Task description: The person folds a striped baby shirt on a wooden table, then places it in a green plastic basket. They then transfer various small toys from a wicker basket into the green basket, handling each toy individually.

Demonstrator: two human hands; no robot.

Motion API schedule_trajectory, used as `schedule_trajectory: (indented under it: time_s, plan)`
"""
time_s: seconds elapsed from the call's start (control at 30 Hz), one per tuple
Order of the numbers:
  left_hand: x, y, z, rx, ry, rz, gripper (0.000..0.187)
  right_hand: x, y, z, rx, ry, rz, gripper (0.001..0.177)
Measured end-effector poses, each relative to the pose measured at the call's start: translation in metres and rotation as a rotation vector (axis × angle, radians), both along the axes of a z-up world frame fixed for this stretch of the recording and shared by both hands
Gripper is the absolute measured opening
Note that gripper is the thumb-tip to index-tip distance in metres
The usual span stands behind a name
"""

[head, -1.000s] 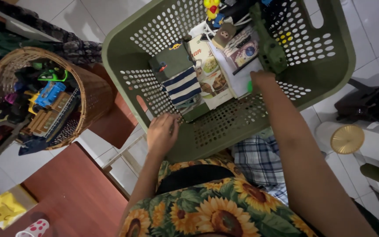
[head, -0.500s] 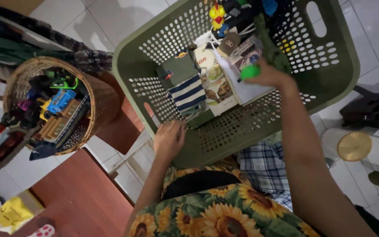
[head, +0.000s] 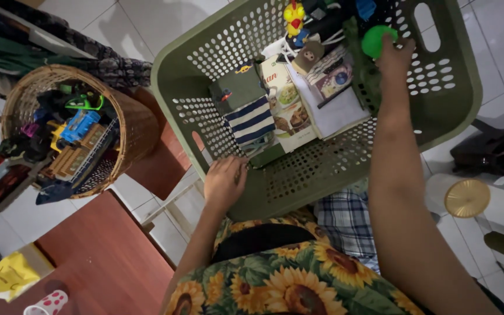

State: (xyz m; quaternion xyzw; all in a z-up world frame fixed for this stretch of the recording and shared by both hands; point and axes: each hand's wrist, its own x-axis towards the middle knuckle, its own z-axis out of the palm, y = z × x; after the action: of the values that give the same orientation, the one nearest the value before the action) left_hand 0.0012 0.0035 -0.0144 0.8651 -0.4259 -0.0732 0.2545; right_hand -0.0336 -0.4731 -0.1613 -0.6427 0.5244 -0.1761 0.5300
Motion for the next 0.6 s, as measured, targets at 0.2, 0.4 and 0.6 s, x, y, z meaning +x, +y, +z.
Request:
schedule_trajectory:
  time_s: [0.2,0.4,0.6]
  plan:
    - [-0.002,0.0,0.005,0.012,-0.004,-0.01,0.012,-0.014,0.001,-0.024,0.028,-0.161,-0.107,0.023]
    - [-0.001,0.0,0.005,-0.013,0.008,-0.021,0.012,-0.031,0.015,0.002,-0.095,0.037,-0.055,0.028]
    - [-0.001,0.002,-0.006,0.041,0.035,-0.019,0.015,-0.037,0.069,0.023,-0.516,-0.083,0.163,0.022]
